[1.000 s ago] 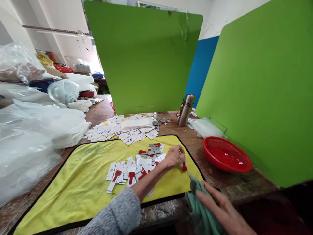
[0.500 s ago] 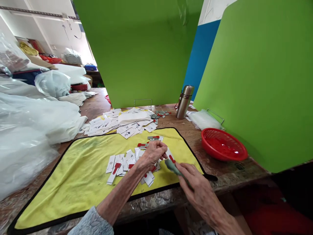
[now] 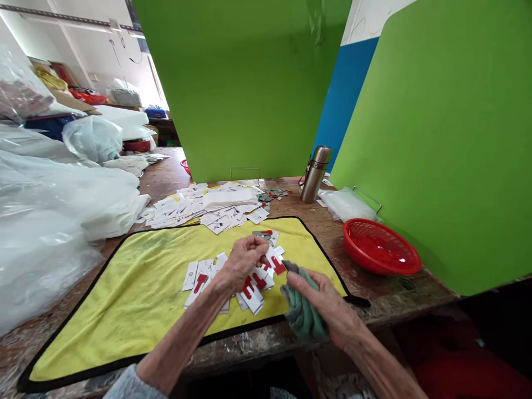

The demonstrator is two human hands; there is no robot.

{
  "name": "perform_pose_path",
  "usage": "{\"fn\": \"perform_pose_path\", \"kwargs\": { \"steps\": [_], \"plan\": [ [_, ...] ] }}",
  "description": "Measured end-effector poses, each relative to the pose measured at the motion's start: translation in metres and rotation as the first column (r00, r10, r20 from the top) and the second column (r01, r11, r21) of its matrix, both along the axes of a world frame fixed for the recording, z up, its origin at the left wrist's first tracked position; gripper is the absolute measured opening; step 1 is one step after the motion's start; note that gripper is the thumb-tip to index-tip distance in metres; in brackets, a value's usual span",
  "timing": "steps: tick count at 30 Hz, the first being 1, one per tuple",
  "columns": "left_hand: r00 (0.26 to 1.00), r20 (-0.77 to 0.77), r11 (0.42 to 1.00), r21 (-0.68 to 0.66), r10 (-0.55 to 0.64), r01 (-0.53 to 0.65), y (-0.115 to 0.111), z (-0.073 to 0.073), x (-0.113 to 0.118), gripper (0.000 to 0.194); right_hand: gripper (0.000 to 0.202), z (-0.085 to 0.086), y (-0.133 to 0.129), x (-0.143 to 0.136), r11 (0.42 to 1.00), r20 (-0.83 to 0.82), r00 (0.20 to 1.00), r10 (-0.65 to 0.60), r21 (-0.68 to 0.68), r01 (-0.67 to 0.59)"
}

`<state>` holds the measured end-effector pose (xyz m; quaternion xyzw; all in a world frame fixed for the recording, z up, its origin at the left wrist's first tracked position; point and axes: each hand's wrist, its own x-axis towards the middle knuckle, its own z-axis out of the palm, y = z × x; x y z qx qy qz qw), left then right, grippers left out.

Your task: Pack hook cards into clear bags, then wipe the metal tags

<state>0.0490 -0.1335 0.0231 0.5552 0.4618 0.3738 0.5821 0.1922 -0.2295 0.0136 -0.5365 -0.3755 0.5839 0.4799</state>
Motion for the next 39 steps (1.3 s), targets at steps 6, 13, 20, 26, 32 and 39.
{"fn": "perform_pose_path", "kwargs": {
  "steps": [6, 13, 20, 26, 32, 39],
  "plan": [
    [0.956, -0.258, 0.978, 0.184, 0.141, -0.094, 0.02, 0.013, -0.059, 0.031, 0.032, 0.039, 0.071, 0.054, 0.965, 0.446, 0.862, -0.24, 0.206, 0.162],
    [0.636, -0.716, 0.879, 0.461, 0.286, 0.124, -0.019, -0.037, -0.131, 0.058, 0.026, 0.06, 0.116, 0.096, 0.896, 0.748, 0.51, -0.424, 0.43, 0.113],
    [0.482, -0.809, 0.82, 0.503, 0.337, 0.272, -0.031, -0.062, -0.131, 0.05, 0.06, -0.012, 0.055, 0.006, 0.644, 0.96, 0.258, -0.11, 0.267, -0.717],
    [0.599, -0.728, 0.778, 0.571, 0.333, 0.261, -0.008, -0.06, -0.119, 0.036, 0.06, -0.034, 0.072, -0.02, 0.618, 0.993, 0.019, -0.118, 0.089, -0.781],
    [0.759, -0.524, 0.7, 0.702, 0.387, 0.128, -0.002, -0.071, -0.116, 0.027, 0.04, -0.038, 0.105, -0.025, 0.721, 0.99, 0.071, -0.122, 0.138, -0.679],
    [0.869, -0.442, 0.736, 0.66, 0.223, 0.147, -0.013, -0.059, -0.116, 0.03, 0.078, -0.035, 0.084, -0.019, 0.559, 0.995, 0.075, -0.068, 0.1, -0.823]
  ]
}}
